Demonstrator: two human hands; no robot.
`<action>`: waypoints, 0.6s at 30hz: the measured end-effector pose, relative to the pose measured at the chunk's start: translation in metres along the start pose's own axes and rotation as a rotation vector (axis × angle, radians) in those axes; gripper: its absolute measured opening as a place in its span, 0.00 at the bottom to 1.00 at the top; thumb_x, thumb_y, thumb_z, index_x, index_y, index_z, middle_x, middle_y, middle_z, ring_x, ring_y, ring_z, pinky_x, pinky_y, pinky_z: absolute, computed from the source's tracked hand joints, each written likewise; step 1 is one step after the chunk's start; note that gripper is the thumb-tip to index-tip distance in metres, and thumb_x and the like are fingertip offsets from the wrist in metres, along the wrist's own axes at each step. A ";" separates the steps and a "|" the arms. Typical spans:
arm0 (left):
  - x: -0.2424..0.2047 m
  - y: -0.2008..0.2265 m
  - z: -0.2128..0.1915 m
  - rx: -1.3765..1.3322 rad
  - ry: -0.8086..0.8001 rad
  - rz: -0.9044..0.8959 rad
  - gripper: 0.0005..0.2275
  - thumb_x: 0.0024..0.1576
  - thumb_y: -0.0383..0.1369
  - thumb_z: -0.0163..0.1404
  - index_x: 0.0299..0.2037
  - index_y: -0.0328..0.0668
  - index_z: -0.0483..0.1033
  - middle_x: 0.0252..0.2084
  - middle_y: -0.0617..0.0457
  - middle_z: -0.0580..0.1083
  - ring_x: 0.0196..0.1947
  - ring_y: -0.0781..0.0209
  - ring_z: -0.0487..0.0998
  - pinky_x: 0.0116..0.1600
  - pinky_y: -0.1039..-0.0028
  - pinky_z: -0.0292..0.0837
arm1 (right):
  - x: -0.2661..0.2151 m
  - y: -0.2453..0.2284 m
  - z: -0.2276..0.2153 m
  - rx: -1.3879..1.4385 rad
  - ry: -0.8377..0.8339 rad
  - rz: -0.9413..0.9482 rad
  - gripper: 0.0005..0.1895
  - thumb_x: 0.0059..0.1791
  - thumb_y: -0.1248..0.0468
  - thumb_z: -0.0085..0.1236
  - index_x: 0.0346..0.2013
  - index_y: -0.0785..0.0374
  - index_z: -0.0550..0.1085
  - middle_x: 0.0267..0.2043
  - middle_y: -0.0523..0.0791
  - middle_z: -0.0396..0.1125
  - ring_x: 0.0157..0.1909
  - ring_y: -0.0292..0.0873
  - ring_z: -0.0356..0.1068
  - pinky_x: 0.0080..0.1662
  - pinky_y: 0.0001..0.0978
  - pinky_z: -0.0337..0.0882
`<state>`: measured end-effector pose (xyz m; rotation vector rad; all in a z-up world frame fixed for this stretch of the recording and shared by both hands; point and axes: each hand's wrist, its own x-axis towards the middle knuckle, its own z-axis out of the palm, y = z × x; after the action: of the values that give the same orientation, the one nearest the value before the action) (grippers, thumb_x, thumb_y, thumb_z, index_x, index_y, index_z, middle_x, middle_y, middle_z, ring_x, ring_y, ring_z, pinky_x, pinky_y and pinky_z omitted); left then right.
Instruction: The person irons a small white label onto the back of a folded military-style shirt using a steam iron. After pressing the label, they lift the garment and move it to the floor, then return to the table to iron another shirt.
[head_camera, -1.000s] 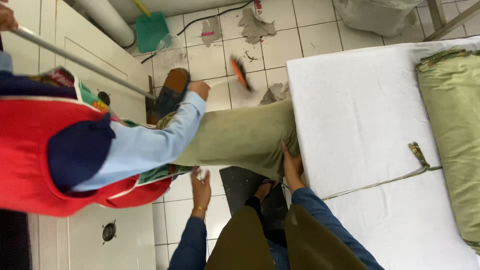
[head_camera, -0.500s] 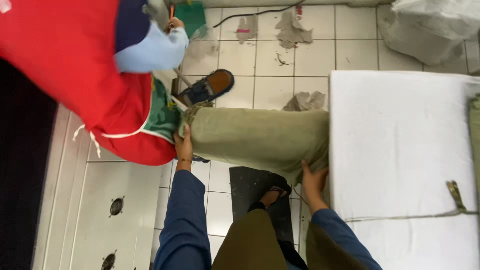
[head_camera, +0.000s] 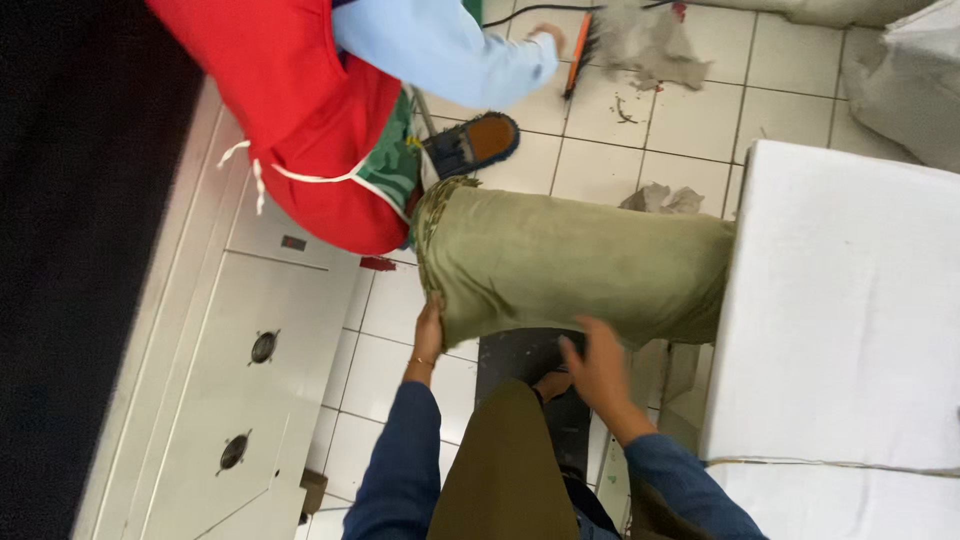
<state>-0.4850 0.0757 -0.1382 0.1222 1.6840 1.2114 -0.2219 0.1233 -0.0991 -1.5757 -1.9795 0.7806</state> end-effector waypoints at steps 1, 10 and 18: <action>-0.001 -0.012 -0.005 0.079 0.028 0.115 0.31 0.63 0.53 0.40 0.65 0.30 0.60 0.64 0.31 0.61 0.67 0.38 0.57 0.70 0.51 0.49 | 0.000 -0.009 0.012 0.024 -0.187 -0.025 0.22 0.49 0.59 0.55 0.55 0.64 0.67 0.51 0.52 0.63 0.59 0.55 0.62 0.58 0.47 0.64; -0.051 0.006 0.018 -0.108 -0.088 0.088 0.28 0.64 0.47 0.42 0.71 0.47 0.50 0.68 0.39 0.58 0.66 0.39 0.61 0.64 0.47 0.61 | 0.030 -0.089 0.067 0.375 -0.652 0.153 0.43 0.47 0.46 0.56 0.67 0.66 0.51 0.65 0.59 0.52 0.68 0.60 0.52 0.64 0.56 0.55; -0.053 0.001 0.014 -0.058 -0.051 0.141 0.31 0.66 0.49 0.37 0.71 0.36 0.42 0.66 0.30 0.58 0.64 0.34 0.62 0.63 0.42 0.62 | 0.048 -0.057 0.072 0.289 -0.533 0.196 0.27 0.52 0.68 0.43 0.67 0.70 0.56 0.67 0.61 0.52 0.71 0.61 0.48 0.67 0.55 0.50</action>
<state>-0.4495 0.0548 -0.1025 0.2375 1.6163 1.3498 -0.3208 0.1505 -0.1098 -1.5053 -1.9438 1.6275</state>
